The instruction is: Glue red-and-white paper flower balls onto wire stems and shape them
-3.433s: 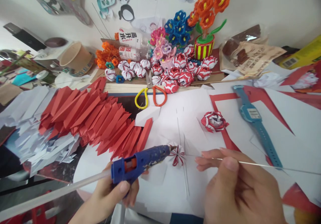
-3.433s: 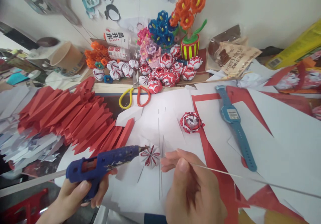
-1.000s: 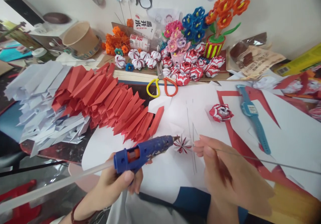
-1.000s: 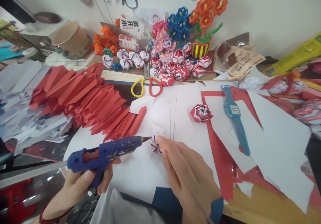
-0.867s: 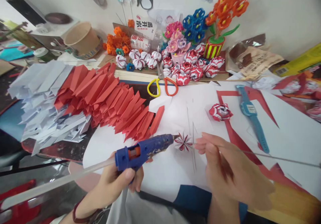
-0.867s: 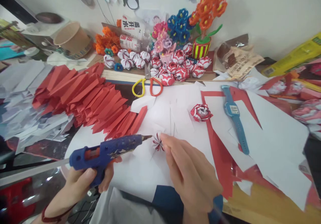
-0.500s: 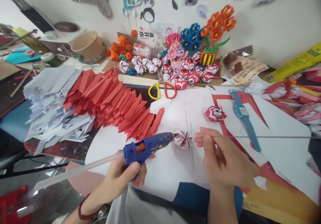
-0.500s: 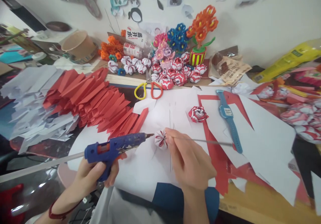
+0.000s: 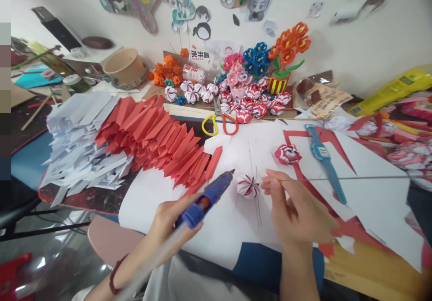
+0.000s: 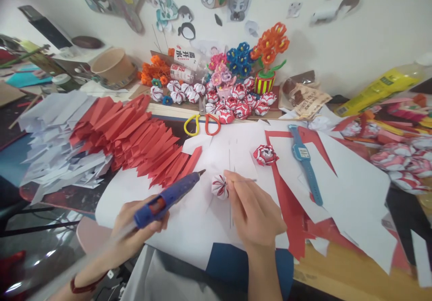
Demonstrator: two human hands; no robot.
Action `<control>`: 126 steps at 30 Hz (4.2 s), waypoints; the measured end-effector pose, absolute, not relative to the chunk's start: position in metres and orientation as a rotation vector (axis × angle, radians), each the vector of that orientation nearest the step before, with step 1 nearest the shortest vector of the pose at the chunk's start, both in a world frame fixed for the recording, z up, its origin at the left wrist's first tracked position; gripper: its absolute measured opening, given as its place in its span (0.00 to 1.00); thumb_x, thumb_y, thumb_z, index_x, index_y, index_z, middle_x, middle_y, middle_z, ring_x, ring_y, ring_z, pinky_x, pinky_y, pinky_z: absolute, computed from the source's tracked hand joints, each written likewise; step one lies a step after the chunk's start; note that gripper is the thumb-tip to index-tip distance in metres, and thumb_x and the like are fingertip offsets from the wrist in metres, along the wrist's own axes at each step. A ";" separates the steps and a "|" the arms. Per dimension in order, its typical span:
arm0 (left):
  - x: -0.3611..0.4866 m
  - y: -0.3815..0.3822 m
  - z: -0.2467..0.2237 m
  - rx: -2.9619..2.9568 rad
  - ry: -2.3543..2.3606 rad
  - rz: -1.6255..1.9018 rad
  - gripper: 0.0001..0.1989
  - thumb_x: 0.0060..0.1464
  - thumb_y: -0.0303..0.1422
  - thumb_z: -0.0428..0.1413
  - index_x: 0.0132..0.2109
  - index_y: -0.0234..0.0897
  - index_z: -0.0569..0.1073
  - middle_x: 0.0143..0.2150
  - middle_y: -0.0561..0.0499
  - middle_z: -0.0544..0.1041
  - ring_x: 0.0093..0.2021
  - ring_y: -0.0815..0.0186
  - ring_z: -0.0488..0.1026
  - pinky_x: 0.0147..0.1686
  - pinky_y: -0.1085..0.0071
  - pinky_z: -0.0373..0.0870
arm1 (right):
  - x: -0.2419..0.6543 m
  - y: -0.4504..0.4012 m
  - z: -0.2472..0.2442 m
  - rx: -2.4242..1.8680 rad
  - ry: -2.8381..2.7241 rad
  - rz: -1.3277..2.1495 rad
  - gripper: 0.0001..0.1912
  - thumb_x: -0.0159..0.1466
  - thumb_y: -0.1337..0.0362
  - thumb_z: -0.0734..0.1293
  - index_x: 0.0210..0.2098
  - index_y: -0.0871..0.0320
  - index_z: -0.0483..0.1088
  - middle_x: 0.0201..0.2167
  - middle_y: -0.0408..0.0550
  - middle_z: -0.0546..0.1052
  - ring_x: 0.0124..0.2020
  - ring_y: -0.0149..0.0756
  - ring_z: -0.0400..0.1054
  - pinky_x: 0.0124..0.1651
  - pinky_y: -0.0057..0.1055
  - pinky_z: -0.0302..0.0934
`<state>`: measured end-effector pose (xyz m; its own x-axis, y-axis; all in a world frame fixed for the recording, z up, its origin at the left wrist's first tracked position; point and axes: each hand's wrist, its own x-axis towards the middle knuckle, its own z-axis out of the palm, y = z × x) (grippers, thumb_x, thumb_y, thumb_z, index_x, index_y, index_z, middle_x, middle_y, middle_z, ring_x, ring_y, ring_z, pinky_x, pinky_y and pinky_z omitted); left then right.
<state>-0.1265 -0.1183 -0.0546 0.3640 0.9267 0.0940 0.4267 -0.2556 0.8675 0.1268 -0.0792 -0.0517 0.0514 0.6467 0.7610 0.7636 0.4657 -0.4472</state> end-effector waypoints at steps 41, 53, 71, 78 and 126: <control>-0.054 -0.059 0.007 2.298 1.006 0.975 0.28 0.60 0.46 0.59 0.61 0.35 0.67 0.39 0.50 0.76 0.37 0.67 0.73 0.37 0.71 0.72 | 0.124 -0.076 -0.042 -1.058 -1.695 0.076 0.14 0.65 0.76 0.68 0.46 0.52 0.74 0.36 0.42 0.84 0.35 0.32 0.79 0.37 0.27 0.73; -0.031 -0.040 0.023 2.612 0.834 0.983 0.10 0.68 0.30 0.53 0.38 0.32 0.74 0.30 0.51 0.77 0.30 0.70 0.72 0.33 0.74 0.69 | 0.134 -0.092 -0.052 -1.404 -1.542 0.213 0.27 0.62 0.60 0.74 0.59 0.54 0.69 0.52 0.54 0.77 0.48 0.45 0.74 0.46 0.41 0.72; -0.048 -0.049 0.004 2.502 0.913 0.973 0.06 0.68 0.29 0.52 0.42 0.34 0.72 0.31 0.53 0.79 0.29 0.72 0.77 0.30 0.76 0.71 | 0.119 -0.094 -0.099 -1.486 -1.639 0.099 0.17 0.64 0.63 0.71 0.52 0.56 0.72 0.46 0.53 0.77 0.47 0.44 0.72 0.52 0.42 0.68; -0.048 -0.053 0.005 2.514 0.927 0.966 0.07 0.70 0.32 0.50 0.45 0.38 0.71 0.29 0.52 0.79 0.28 0.69 0.78 0.29 0.73 0.73 | 0.119 -0.096 -0.099 -1.484 -1.625 0.153 0.19 0.63 0.66 0.72 0.53 0.55 0.72 0.47 0.52 0.76 0.47 0.42 0.73 0.51 0.37 0.70; -0.026 -0.041 0.001 2.712 0.911 0.764 0.07 0.68 0.26 0.50 0.39 0.33 0.70 0.27 0.54 0.76 0.25 0.72 0.71 0.28 0.76 0.70 | 0.126 -0.099 -0.104 -1.536 -1.542 0.472 0.20 0.63 0.56 0.71 0.52 0.54 0.73 0.50 0.52 0.78 0.52 0.47 0.73 0.53 0.42 0.68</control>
<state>-0.0262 -0.0408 0.0005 0.6802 0.6051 0.4137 0.5123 -0.7961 0.3221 0.1259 -0.0991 -0.1044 0.1559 0.9367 0.3136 0.6010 0.1620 -0.7827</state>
